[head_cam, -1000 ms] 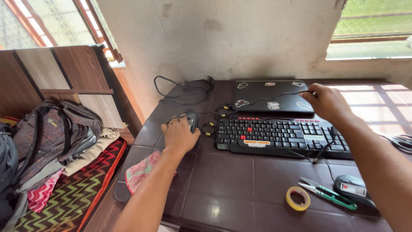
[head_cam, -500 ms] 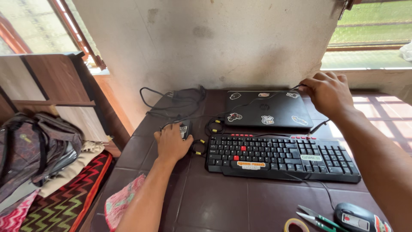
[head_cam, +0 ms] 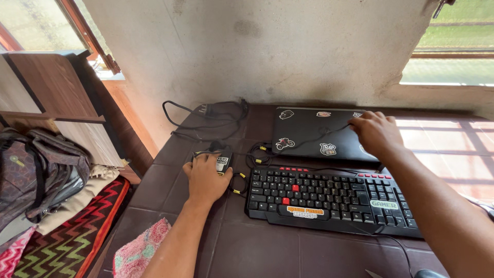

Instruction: The person wraps yellow electrical tape around several black cables on a desk, then plugs a power adapter into a laptop. The person uses a utility knife to cut the tape and handles the laptop, keyboard, and mouse during the process.

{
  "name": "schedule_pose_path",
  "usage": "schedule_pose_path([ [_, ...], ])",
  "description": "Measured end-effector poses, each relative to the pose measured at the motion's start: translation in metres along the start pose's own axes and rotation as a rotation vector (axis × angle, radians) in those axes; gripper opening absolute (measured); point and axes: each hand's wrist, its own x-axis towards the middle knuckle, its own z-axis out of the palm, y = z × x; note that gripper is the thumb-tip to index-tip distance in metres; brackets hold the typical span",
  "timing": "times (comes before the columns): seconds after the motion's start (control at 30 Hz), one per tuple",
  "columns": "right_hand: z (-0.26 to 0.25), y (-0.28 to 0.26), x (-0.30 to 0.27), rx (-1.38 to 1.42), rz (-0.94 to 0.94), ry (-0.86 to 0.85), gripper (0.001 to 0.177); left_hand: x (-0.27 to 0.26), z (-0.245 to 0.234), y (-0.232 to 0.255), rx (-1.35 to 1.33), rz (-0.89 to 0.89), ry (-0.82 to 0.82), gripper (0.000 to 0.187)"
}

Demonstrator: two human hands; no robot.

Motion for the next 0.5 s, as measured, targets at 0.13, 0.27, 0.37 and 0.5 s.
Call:
schedule_pose_path([
  [0.13, 0.01, -0.013, 0.0, 0.059, 0.025, -0.097, 0.032, -0.002, -0.001, 0.003, -0.115, 0.096, 0.167, 0.036],
  [0.27, 0.015, -0.023, 0.001, 0.039, 0.051, -0.263, 0.045, 0.0, -0.004, 0.002, -0.172, 0.082, 0.218, 0.026],
  [0.37, 0.012, -0.033, -0.001, 0.034, 0.071, -0.341, 0.056, 0.002, -0.008, -0.001, -0.23, 0.081, 0.242, 0.028],
  [0.5, -0.002, -0.053, -0.003, 0.025, 0.088, -0.377, 0.056, 0.001, -0.008, -0.001, -0.229, -0.092, 0.155, 0.05],
])
